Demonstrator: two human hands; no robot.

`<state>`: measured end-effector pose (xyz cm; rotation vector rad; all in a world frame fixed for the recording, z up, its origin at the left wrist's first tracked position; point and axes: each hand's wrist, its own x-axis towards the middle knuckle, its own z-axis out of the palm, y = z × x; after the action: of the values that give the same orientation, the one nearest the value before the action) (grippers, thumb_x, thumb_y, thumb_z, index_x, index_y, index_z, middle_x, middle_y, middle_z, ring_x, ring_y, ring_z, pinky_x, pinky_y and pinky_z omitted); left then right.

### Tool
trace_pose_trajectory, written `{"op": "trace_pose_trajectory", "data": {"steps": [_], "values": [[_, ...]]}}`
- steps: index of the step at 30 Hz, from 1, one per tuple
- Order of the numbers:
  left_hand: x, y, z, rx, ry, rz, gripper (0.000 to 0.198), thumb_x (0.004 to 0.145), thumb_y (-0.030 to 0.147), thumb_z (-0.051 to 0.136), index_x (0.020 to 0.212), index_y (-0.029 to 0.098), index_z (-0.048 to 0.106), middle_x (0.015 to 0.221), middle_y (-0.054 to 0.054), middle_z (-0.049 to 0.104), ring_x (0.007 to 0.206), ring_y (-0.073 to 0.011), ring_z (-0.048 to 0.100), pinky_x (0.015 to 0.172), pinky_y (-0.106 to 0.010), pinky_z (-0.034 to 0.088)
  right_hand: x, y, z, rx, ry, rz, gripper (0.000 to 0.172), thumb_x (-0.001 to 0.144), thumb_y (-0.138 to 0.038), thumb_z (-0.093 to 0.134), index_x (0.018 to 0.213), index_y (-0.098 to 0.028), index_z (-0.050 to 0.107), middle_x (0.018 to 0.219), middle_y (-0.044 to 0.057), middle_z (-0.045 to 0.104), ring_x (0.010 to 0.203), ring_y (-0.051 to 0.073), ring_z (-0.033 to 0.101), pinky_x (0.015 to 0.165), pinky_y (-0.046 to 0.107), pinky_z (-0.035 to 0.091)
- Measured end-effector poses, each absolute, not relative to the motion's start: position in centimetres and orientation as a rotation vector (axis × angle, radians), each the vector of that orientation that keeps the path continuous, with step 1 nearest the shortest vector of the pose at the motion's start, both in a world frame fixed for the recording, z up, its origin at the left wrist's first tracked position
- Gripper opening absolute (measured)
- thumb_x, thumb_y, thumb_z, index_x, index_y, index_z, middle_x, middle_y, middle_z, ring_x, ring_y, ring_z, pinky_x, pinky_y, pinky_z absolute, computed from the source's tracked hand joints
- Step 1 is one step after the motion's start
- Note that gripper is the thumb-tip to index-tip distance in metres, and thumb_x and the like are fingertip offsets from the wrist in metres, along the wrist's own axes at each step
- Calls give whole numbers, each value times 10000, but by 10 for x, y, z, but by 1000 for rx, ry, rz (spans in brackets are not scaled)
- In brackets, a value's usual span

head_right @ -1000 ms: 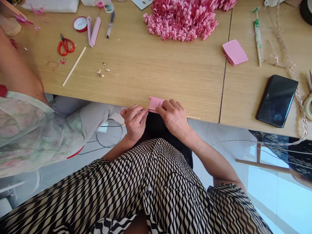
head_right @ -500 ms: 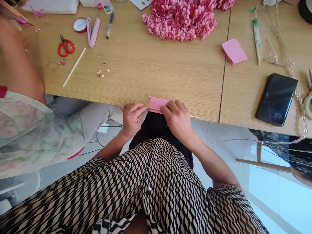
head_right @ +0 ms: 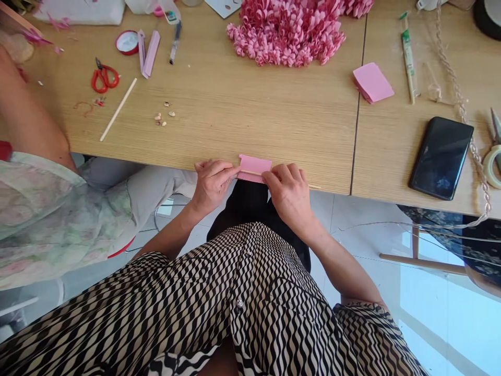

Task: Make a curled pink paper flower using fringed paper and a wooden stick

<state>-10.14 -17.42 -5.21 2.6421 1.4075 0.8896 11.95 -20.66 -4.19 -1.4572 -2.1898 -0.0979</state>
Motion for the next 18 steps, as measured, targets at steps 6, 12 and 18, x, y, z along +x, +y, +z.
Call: {"op": "trace_pose_trajectory", "data": {"steps": [6, 12, 18], "values": [[-104, -180, -51, 2724, 1389, 893, 191, 988, 246, 514, 1077, 265, 682, 915, 3, 713, 907, -159, 624, 786, -383, 267, 121, -209, -41, -1450, -2178, -50, 214, 959, -202, 477, 981, -232, 687, 917, 53, 655, 850, 189, 464, 739, 329, 401], [-105, -183, -49, 2745, 1372, 880, 194, 979, 221, 528, 1091, 272, 679, 919, 7, 722, 930, -160, 623, 797, -383, 264, 112, -181, -27, -1423, -2244, 147, 270, 978, -232, 437, 1027, -231, 702, 950, 70, 651, 856, 189, 468, 744, 330, 389], [-104, -183, -47, 2717, 1365, 902, 198, 978, 241, 527, 1080, 290, 690, 903, 5, 722, 911, -165, 629, 795, -385, 275, 100, -149, -23, -1323, -2389, 268, 303, 990, -289, 429, 1082, -239, 713, 968, 87, 639, 860, 188, 472, 714, 325, 345]]}}
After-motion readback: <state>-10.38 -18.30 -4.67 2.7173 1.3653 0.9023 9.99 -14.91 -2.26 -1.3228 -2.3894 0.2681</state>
